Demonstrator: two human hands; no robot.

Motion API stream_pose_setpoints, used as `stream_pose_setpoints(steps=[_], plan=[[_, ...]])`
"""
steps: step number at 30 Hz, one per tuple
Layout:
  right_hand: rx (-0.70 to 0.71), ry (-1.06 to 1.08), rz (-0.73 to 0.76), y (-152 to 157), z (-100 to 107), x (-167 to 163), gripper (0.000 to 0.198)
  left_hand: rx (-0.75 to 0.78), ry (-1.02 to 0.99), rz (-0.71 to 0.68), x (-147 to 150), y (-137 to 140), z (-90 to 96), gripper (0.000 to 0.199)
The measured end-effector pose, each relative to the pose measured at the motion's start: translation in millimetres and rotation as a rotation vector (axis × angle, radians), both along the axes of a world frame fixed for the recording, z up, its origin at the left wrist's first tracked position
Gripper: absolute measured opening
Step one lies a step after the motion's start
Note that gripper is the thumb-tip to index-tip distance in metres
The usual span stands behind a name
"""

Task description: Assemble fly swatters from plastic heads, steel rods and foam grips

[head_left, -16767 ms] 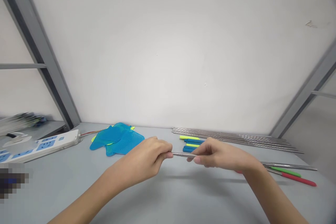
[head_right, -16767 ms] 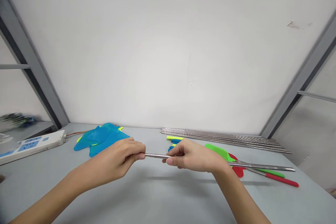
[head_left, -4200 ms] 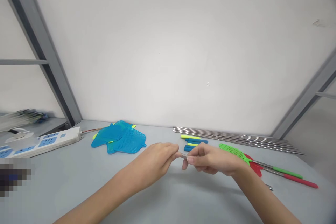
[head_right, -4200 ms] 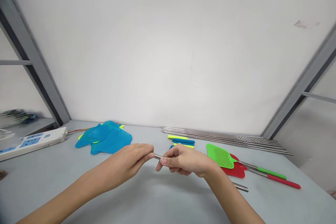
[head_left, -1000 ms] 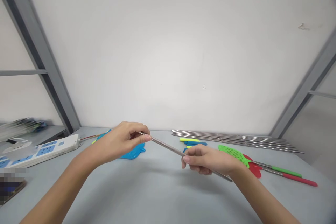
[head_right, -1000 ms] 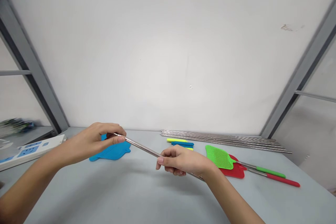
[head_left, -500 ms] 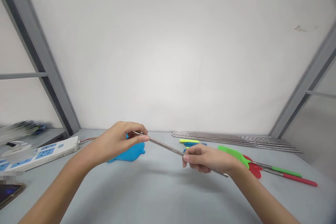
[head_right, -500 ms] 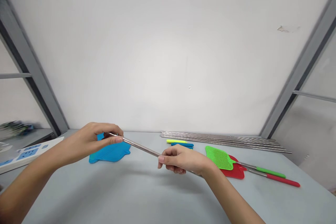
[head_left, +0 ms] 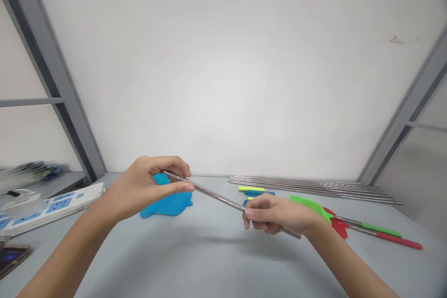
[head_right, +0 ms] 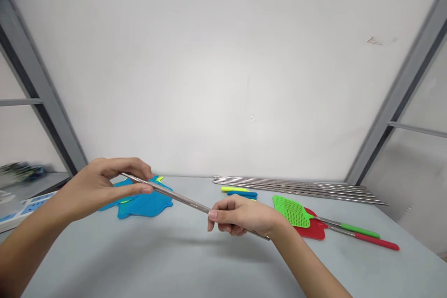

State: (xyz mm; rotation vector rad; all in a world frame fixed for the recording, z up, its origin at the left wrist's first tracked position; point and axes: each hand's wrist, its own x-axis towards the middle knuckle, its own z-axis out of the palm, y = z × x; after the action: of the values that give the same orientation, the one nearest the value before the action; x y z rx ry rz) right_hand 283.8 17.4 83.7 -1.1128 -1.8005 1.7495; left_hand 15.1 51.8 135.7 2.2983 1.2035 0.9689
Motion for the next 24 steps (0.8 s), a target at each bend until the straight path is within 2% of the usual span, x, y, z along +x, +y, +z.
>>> stream_pose_setpoints(steps=[5, 8, 11, 12, 15, 19, 24], plan=[[-0.034, 0.040, 0.058, -4, 5, -2, 0.027, -0.069, -0.170, -0.041, -4, -6, 0.2, 0.035], [-0.048, 0.073, 0.102, -4, 5, -2, 0.026, -0.119, -0.291, -0.161, 1, -7, -2.7, 0.028], [-0.070, 0.121, 0.125, -4, 3, -3, 0.026, -0.221, -0.437, -0.320, 13, -5, -9.5, 0.014], [-0.082, 0.140, 0.126, -4, 2, -3, 0.025, -0.254, -0.500, -0.351, 19, -5, -12.1, 0.015], [-0.135, 0.212, 0.102, -3, -6, -10, 0.024, -0.331, -0.665, -0.268, 39, -5, -19.5, 0.035], [-0.246, 0.358, 0.035, -3, -28, -30, 0.024, -0.472, -0.856, -0.179, 53, -1, -29.4, 0.032], [-0.471, 0.591, 0.023, -10, -58, -60, 0.024, -0.636, -1.079, -0.246, 53, 10, -40.3, 0.027]])
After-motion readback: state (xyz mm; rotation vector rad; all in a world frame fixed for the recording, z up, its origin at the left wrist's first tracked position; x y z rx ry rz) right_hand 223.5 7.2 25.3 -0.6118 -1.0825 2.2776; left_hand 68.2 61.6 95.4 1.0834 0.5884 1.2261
